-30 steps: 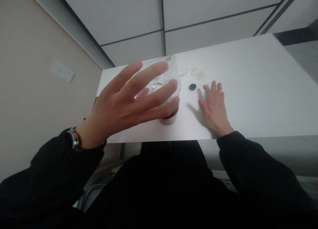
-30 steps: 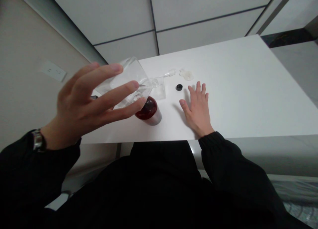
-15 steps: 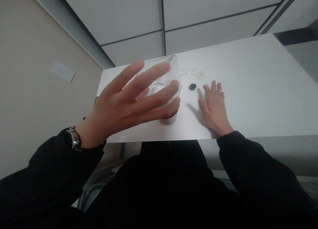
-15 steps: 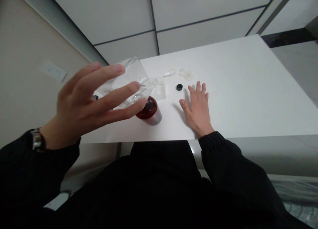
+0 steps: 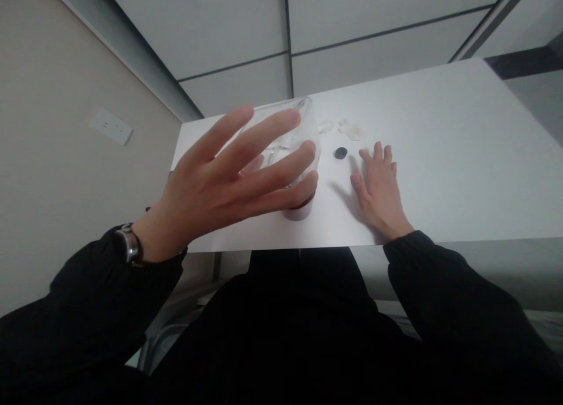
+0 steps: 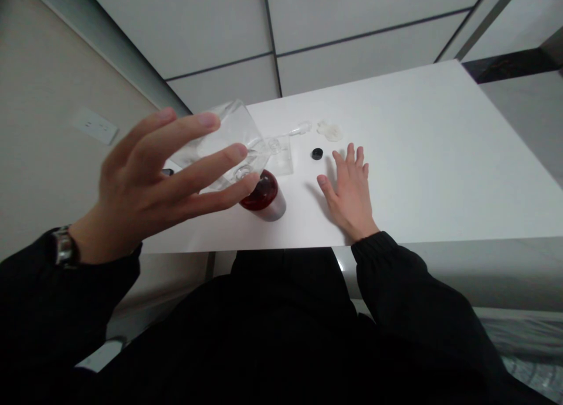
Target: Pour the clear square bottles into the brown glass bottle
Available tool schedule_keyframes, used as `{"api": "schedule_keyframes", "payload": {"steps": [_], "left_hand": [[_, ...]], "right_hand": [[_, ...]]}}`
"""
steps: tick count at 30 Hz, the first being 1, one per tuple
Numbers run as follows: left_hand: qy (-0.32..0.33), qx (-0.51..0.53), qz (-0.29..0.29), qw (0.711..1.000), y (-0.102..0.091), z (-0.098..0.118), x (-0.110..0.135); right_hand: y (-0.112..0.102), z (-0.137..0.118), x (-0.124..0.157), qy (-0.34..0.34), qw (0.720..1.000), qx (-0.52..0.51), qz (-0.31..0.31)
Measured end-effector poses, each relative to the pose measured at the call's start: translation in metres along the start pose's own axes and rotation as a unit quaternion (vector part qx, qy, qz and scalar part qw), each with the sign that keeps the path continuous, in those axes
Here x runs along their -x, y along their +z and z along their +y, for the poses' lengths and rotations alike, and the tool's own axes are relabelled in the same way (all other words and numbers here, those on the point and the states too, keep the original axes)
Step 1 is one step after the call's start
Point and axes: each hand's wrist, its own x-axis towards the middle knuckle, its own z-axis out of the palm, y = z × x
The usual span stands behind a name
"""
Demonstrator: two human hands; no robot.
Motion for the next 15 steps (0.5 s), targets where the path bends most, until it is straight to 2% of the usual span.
{"api": "schedule_keyframes", "payload": {"steps": [7,15], "left_hand": [[-0.028,0.023,0.010,0.999,0.003,-0.006,0.004],[-0.059,-0.027,0.084,0.994,0.017,-0.012,0.014]], "right_hand": [[0.001,0.001,0.001,-0.011,1.000,0.001,0.010],[0.003,0.001,0.001,-0.009,1.000,0.009,0.008]]}}
